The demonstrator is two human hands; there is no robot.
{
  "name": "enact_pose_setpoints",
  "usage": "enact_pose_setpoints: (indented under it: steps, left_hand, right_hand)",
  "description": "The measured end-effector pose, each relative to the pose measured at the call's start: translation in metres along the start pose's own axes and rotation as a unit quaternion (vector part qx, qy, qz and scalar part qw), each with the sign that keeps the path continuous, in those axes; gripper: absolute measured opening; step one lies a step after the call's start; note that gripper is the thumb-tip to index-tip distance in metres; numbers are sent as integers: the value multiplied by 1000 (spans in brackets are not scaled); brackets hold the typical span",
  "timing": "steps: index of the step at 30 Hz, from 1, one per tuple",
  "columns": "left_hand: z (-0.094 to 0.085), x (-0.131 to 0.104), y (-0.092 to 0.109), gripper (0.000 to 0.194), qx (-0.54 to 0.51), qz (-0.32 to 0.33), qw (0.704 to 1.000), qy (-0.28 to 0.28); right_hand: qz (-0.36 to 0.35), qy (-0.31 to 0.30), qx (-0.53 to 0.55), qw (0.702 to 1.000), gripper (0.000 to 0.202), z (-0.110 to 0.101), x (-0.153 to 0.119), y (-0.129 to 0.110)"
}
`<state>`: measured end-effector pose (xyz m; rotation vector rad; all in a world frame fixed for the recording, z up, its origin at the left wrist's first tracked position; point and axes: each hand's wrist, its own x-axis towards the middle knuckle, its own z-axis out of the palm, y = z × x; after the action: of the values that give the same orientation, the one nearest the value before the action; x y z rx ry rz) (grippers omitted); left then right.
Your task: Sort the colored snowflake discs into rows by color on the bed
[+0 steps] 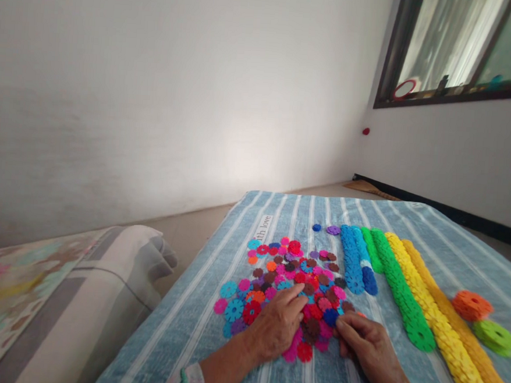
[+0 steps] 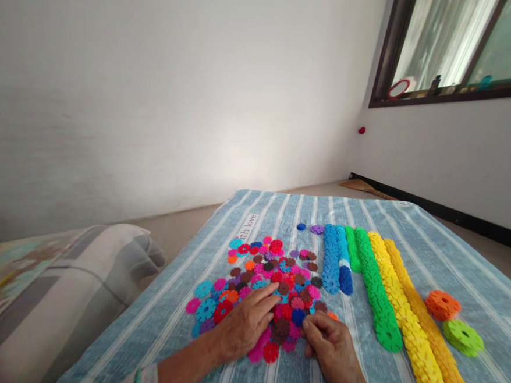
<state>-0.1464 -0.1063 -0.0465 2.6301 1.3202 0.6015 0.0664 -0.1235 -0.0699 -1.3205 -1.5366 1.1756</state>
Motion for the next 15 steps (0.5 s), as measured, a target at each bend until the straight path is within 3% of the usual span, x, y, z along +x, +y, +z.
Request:
enact_pose_setpoints:
  steps: [3, 5, 9, 15]
  left_hand:
    - [-7, 10, -20, 31, -7, -2, 998, 56]
    - [-17, 22, -39, 28, 10, -57, 995, 80]
    - [-42, 56, -79, 29, 118, -235, 965, 6]
    - [-53, 103, -117, 20, 121, -308, 943, -42]
  right_hand:
    - [2, -3, -3, 1000, 44, 1, 0, 0]
    - [-4, -1, -6, 1000, 44, 1, 0, -1]
    - [-4, -1, -18, 1000, 45, 2, 1, -5]
    - [-11, 0, -23, 1000, 48, 2, 2, -10]
